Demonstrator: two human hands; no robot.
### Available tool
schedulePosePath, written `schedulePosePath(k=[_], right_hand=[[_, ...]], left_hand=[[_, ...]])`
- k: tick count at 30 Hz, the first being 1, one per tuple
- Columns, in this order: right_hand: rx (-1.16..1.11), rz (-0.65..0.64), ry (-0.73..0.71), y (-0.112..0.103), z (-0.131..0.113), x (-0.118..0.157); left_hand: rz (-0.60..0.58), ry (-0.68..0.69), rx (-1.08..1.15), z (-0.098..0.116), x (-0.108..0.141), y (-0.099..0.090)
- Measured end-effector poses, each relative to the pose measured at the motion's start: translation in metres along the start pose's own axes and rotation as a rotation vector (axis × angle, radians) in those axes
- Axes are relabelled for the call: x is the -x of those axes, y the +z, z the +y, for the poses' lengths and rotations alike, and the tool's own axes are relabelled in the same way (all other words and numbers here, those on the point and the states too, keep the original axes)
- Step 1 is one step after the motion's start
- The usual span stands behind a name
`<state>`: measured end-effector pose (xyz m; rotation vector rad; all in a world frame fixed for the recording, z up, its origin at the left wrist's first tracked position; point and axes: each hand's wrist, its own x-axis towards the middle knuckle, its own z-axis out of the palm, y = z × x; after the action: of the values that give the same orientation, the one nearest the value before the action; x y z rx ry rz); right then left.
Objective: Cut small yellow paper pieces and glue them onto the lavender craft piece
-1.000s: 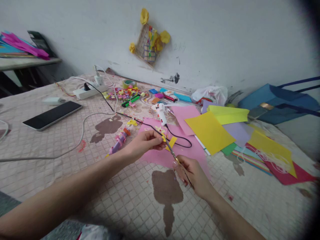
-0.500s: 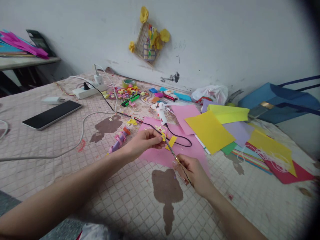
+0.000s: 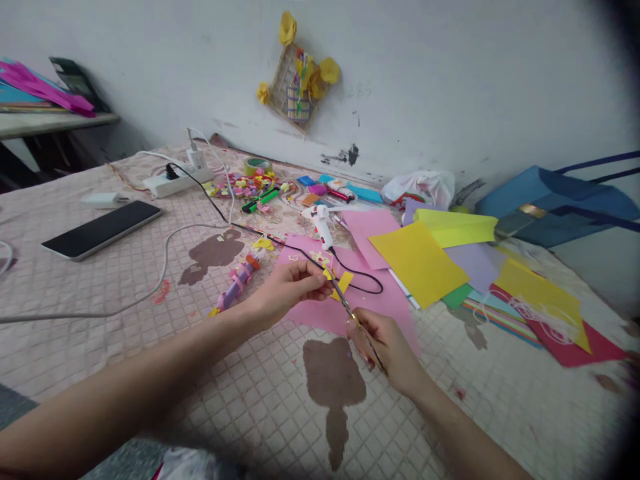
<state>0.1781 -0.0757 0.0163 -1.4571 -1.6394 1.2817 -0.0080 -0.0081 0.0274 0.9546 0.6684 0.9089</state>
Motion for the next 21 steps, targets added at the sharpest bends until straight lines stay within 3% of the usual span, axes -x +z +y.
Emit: schedulePosePath(k=[21], right_hand=[[-0.019, 0.005, 0.02, 0.0028, -0.0031, 0.0]], left_hand=[[0.018, 0.001, 0.036, 0.0014, 0.0024, 0.0036]])
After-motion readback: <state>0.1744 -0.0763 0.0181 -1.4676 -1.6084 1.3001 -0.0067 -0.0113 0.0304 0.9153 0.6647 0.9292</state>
